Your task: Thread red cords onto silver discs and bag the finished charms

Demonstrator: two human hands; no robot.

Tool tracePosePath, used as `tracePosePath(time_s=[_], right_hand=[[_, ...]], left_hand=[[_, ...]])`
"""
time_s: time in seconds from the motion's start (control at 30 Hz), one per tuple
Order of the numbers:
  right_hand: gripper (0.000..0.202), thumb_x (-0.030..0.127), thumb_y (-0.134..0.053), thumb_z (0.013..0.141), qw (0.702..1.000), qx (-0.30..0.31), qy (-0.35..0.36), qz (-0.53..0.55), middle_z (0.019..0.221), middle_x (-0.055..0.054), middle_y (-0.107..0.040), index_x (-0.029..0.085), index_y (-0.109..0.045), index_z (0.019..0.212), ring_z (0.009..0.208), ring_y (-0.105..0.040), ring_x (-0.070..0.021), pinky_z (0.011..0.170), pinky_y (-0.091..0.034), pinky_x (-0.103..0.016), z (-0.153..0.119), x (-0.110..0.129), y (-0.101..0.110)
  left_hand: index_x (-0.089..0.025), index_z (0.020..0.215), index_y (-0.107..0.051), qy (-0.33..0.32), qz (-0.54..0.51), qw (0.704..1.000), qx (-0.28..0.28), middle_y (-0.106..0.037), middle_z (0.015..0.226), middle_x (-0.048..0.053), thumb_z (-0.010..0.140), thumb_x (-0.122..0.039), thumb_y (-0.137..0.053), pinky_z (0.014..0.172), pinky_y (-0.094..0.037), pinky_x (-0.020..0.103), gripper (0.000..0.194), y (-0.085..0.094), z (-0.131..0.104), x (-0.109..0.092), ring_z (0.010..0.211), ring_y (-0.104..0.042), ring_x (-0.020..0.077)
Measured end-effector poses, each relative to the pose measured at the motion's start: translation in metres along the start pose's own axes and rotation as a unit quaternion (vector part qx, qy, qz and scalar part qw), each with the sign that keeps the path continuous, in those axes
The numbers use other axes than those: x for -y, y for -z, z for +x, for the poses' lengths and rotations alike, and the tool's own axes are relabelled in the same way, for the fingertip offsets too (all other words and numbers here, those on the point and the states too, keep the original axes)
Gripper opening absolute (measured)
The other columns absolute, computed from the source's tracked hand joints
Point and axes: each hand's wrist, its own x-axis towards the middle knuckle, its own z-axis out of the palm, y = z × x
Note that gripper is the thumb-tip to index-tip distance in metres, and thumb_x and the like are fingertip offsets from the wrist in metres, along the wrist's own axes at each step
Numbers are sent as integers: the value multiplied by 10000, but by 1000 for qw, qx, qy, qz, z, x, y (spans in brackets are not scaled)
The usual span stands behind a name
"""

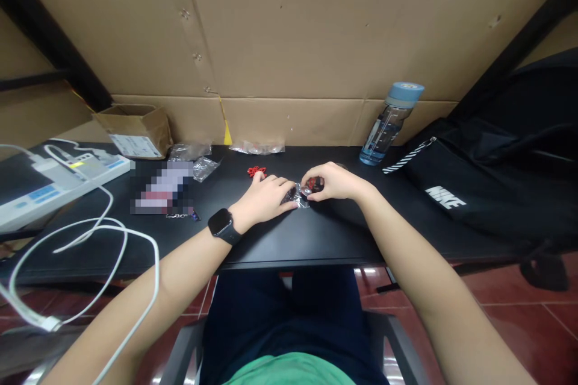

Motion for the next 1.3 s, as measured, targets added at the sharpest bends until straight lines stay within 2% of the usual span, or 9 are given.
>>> tracePosePath(time_s=[0.17, 0.37, 0.57, 0.8, 1.0, 1.1, 1.3], right_hand=[[223, 198, -795, 735, 998, 28, -6, -47, 955, -29, -793, 209, -807, 957, 847, -718, -195, 800, -505, -275, 3, -3, -5], [234, 191, -808, 743, 998, 14, 23, -62, 1061, -71, -734, 218, -828, 975, 911, -698, -216, 842, -521, -303, 6, -6, -13], [271, 156, -803, 750, 998, 7, 51, -34, 1014, -54, -746, 223, -810, 1012, 910, -700, -212, 862, -520, -305, 7, -1, -14], [307, 160, -792, 773, 998, -9, 65, -23, 1029, -62, -757, 202, -779, 1077, 936, -704, -219, 869, -520, -314, 10, 4, -16], [413, 170, -798, 769, 997, -13, 73, -36, 1023, -60, -758, 221, -753, 1176, 924, -701, -230, 848, -520, -325, 11, 9, -20], [484, 204, -832, 763, 997, -24, 72, -7, 1085, -60, -761, 236, -732, 1235, 968, -713, -233, 896, -531, -338, 12, 8, -23], [477, 280, -876, 758, 995, -56, 51, 65, 1110, -71, -762, 223, -741, 1211, 988, -736, -235, 923, -576, -366, 16, 2, -33]], left_hand=[[-228, 1270, -635, 12, -3, 1000, -1, -728, 1263, 103, 1017, -568, -583, 980, -327, 488, 428, 0, 0, -2, 1164, -641, 329], [-272, 1275, -638, 1, -70, 997, 16, -738, 1257, 75, 1006, -590, -584, 996, -322, 465, 421, 5, 1, 8, 1189, -639, 322], [-280, 1266, -633, -1, -107, 993, 53, -742, 1247, 54, 922, -520, -730, 994, -322, 429, 430, 12, 0, 22, 1188, -651, 311], [-280, 1303, -566, 29, -120, 991, 46, -746, 1237, 46, 909, -499, -749, 976, -307, 411, 487, 11, 2, 19, 1164, -665, 307], [-269, 1220, -582, 34, -115, 992, 46, -761, 1126, 31, 896, -508, -757, 953, -309, 408, 439, 12, 2, 18, 1112, -678, 306], [-266, 1225, -571, 36, -118, 992, 42, -759, 1119, 36, 894, -506, -754, 956, -318, 411, 448, 12, 2, 18, 1104, -678, 309], [-271, 1280, -533, 46, -128, 990, 42, -759, 1194, 65, 882, -527, -750, 990, -326, 436, 521, 8, 3, 22, 1145, -677, 328]])
